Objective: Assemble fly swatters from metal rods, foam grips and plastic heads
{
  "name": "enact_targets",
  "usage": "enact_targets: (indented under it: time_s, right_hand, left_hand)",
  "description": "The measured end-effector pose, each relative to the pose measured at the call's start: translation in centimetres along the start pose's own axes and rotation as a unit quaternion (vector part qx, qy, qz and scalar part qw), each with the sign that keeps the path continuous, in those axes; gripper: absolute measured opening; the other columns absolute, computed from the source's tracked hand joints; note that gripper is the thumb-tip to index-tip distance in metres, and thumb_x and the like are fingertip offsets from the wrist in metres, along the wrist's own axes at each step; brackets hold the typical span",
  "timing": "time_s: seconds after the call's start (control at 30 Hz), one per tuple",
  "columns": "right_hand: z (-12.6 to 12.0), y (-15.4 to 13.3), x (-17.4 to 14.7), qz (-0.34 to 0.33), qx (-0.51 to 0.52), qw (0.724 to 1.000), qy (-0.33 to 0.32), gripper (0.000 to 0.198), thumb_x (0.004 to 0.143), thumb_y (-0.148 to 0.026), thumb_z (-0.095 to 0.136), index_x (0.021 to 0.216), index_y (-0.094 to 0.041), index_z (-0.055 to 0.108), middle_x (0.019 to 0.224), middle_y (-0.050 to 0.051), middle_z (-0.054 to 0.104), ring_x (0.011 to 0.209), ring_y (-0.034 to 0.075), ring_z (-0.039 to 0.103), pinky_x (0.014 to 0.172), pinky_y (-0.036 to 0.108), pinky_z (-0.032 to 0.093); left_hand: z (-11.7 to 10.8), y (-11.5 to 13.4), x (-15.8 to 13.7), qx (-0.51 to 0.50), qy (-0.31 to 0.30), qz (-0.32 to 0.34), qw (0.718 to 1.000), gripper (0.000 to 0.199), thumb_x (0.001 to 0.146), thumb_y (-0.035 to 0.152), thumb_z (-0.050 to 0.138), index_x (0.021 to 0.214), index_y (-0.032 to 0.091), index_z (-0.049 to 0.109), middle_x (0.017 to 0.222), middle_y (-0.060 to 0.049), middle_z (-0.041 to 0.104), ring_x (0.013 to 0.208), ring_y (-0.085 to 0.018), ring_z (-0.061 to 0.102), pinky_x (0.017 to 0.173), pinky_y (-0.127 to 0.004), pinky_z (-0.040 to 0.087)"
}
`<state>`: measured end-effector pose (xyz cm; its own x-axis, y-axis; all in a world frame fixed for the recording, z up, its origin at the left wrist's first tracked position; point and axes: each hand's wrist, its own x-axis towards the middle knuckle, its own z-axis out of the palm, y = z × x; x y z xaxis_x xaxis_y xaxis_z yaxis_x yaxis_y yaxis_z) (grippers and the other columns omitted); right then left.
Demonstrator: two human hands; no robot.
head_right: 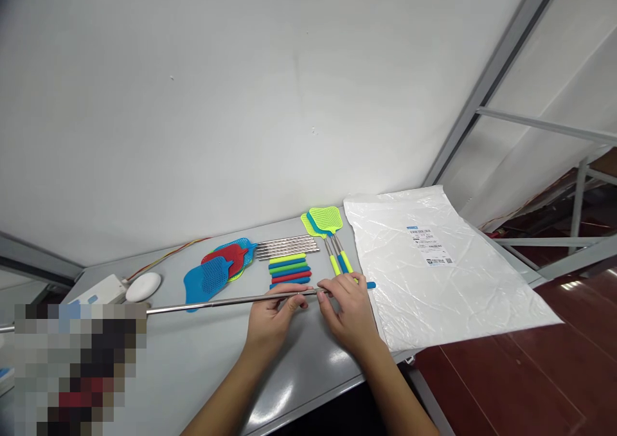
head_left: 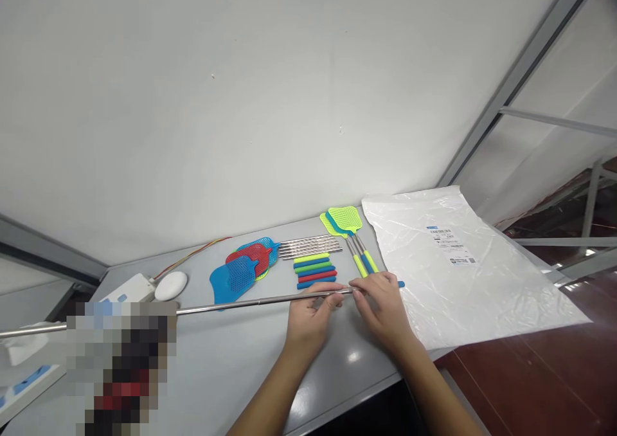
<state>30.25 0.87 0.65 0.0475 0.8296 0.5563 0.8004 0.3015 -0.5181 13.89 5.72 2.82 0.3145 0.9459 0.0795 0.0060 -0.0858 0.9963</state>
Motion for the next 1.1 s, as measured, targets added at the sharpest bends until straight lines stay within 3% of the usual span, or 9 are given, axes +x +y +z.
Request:
enact_targets:
  time_s: [0.3,0.43,0.63,0.83,1.1]
  right_hand:
    - [0.6,0.3,-0.1,-0.011,0.015,0.999,0.032,0.011,0.091,-0.023,0.054,0.098,-0.020,0.062,0.081,0.002,0.066,0.075,0.015,0.058,0.074,0.033,0.039]
    - [0.8,0.6,-0.4,-0.008,0.007,0.999,0.047,0.011,0.091,-0.026,0.058,0.097,-0.020,0.063,0.082,0.002,0.068,0.074,0.015,0.058,0.071,0.031,0.041]
    - [0.9,1.0,-0.6,0.026,-0.045,0.998,0.039,0.018,0.089,-0.037,0.060,0.087,-0.020,0.064,0.073,0.001,0.067,0.062,0.014,0.052,0.065,0.030,0.039]
    - [1.1,0.8,-0.7,0.035,-0.055,0.998,0.023,0.023,0.091,-0.041,0.057,0.084,-0.020,0.064,0.069,0.000,0.064,0.063,0.014,0.053,0.063,0.028,0.038]
    - [1.2,0.8,-0.8,0.044,-0.059,0.997,0.005,0.027,0.093,-0.042,0.051,0.082,-0.020,0.064,0.072,0.001,0.065,0.065,0.014,0.058,0.059,0.027,0.038]
  left_hand:
    - [-0.7,-0.5,0.0,0.049,0.016,0.066,0.996,0.022,0.088,0.034,0.059,0.078,0.019,0.070,0.090,-0.004,0.071,0.078,-0.017,0.066,0.075,-0.028,0.051]
    - [-1.4,-0.2,0.3,0.004,0.072,0.074,0.995,0.021,0.091,0.037,0.055,0.090,0.019,0.065,0.089,-0.004,0.069,0.070,-0.015,0.066,0.074,-0.029,0.051]
    - [-3.0,0.2,0.9,-0.047,0.143,0.093,0.984,0.029,0.094,0.044,0.049,0.091,0.017,0.060,0.088,-0.005,0.068,0.068,-0.015,0.065,0.070,-0.031,0.052]
    - [-3.9,0.2,1.3,-0.079,0.181,0.092,0.976,0.037,0.095,0.049,0.042,0.087,0.017,0.060,0.087,-0.006,0.068,0.074,-0.017,0.065,0.073,-0.033,0.052]
    - [-3.1,-0.3,1.4,-0.123,0.164,0.040,0.978,0.035,0.093,0.047,0.048,0.084,0.016,0.062,0.089,-0.007,0.071,0.088,-0.021,0.067,0.084,-0.036,0.052]
